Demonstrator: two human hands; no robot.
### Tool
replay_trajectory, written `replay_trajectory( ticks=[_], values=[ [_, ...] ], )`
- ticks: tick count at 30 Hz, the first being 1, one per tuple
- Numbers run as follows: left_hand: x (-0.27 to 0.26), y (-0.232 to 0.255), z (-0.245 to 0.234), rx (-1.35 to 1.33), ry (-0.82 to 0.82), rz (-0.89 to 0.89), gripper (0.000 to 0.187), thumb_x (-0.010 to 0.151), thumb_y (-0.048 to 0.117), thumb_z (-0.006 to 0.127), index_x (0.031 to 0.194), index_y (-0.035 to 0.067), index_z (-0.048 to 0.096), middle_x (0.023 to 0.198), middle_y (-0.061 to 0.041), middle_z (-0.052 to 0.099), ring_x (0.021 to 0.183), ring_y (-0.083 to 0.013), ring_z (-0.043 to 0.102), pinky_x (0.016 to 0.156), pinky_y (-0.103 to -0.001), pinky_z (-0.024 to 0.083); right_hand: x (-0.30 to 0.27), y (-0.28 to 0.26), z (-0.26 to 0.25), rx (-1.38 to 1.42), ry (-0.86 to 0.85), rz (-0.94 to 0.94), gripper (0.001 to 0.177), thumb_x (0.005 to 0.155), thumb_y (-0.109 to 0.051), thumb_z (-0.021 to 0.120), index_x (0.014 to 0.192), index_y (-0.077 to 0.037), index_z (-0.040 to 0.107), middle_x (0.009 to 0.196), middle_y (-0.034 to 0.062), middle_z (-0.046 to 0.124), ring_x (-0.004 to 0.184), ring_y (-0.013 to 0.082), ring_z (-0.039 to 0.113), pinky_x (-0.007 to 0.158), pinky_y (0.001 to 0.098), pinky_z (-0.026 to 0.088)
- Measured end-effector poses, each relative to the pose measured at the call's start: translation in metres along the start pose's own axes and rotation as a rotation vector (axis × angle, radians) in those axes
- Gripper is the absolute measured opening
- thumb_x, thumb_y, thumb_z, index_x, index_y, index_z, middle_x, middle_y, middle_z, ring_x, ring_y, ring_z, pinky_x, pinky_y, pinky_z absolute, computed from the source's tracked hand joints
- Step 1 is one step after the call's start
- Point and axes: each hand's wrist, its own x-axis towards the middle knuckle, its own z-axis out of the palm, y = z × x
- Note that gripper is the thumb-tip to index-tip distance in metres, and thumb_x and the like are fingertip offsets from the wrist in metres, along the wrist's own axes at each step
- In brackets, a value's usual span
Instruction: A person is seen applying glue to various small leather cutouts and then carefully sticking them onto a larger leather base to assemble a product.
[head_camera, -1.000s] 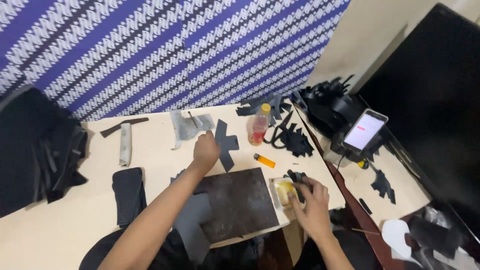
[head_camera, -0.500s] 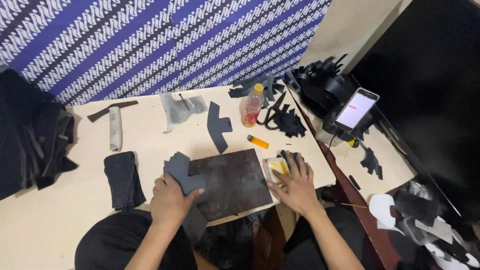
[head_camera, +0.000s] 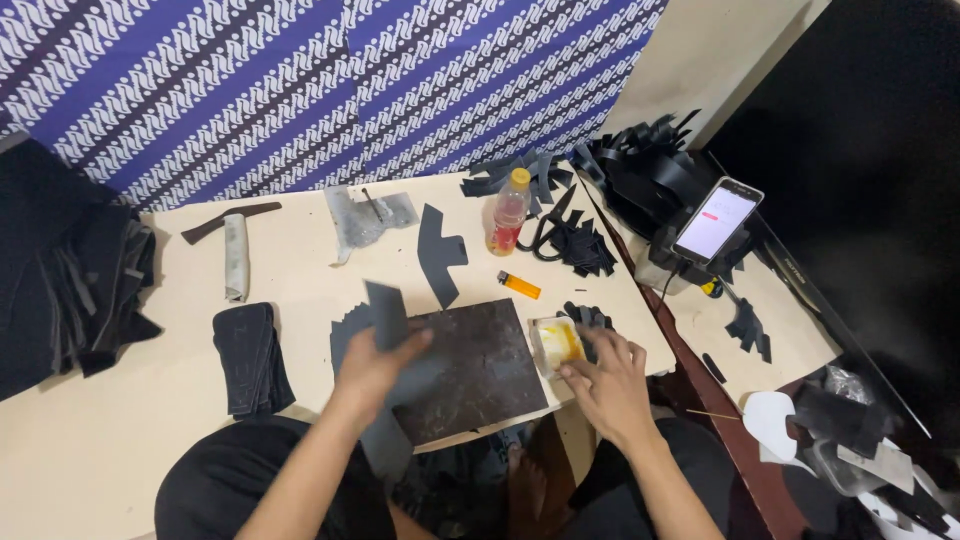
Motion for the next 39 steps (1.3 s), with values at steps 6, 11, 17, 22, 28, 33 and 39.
replay_trajectory(
  ticks=[6,11,17,22,28,33,39],
  values=[
    [0.043,0.005,0.038,-0.634,-0.333,-0.117,0.012,0.09,0.004,0.074,0.101,0.005,0.072,0.099,-0.01,0.074,0.094,-0.0233,0.072,0.089,-0.036,0.063,-0.011,0.002,0.001,-0.024,0.037,0.034,0.047,0.098,-0.051,0.045,0.1,-0.024,0.083,0.14,0.0008,0.058,0.126,0.0276,0.047,0.091,0.0489,0.035],
    [0.035,0.007,0.039,-0.579,-0.49,-0.185,0.035,0.085,-0.003,0.07,0.12,-0.005,0.066,0.121,-0.024,0.071,0.105,-0.0325,0.07,0.096,-0.04,0.06,-0.013,0.004,0.002,-0.053,0.041,0.001,0.047,0.099,-0.051,0.045,0.109,-0.021,0.08,0.139,0.0045,0.06,0.125,0.0287,0.05,0.092,0.0483,0.038],
    [0.025,0.01,0.028,-0.61,-0.477,-0.213,0.038,0.09,0.0,0.066,0.127,-0.007,0.067,0.122,-0.023,0.071,0.106,-0.0294,0.07,0.094,-0.038,0.059,-0.008,-0.002,-0.002,0.009,0.104,-0.057,0.043,0.099,-0.046,0.048,0.094,-0.015,0.078,0.128,0.0031,0.066,0.121,0.0258,0.054,0.09,0.0448,0.037],
    [0.02,0.008,0.028,-0.548,-0.71,-0.167,0.045,0.086,-0.01,0.065,0.131,-0.008,0.063,0.131,-0.023,0.068,0.115,-0.0345,0.068,0.101,-0.041,0.056,0.0,-0.032,-0.028,0.347,0.311,-0.146,0.033,0.105,-0.032,0.047,0.114,-0.015,0.074,0.132,0.0097,0.06,0.124,0.03,0.053,0.103,0.0465,0.038],
    [0.002,0.021,0.036,-0.184,-0.424,-0.341,0.083,0.07,0.007,0.081,0.144,0.004,0.044,0.139,-0.013,0.064,0.126,-0.0249,0.064,0.099,-0.036,0.054,0.0,-0.054,-0.019,0.781,0.316,-0.194,0.029,0.104,-0.025,0.052,0.121,-0.014,0.073,0.137,0.0121,0.049,0.135,0.0301,0.048,0.104,0.048,0.046],
    [0.009,0.014,0.04,0.154,-0.366,-0.32,0.125,0.068,0.035,0.086,0.162,0.007,0.009,0.173,-0.007,0.006,0.16,-0.0244,0.013,0.123,-0.04,0.028,0.003,-0.057,-0.009,0.819,0.253,-0.25,0.031,0.106,-0.026,0.053,0.127,-0.013,0.072,0.141,0.0079,0.045,0.137,0.0292,0.044,0.105,0.0453,0.039],
    [-0.015,0.043,0.037,0.094,-0.417,-0.242,0.055,0.08,0.025,0.076,0.132,0.014,0.063,0.143,-0.002,0.065,0.139,-0.0219,0.054,0.109,-0.037,0.042,0.005,-0.064,-0.008,0.837,0.209,-0.293,0.032,0.106,-0.027,0.054,0.129,-0.013,0.07,0.145,0.0109,0.04,0.142,0.0323,0.041,0.122,0.0574,0.032]
  ],
)
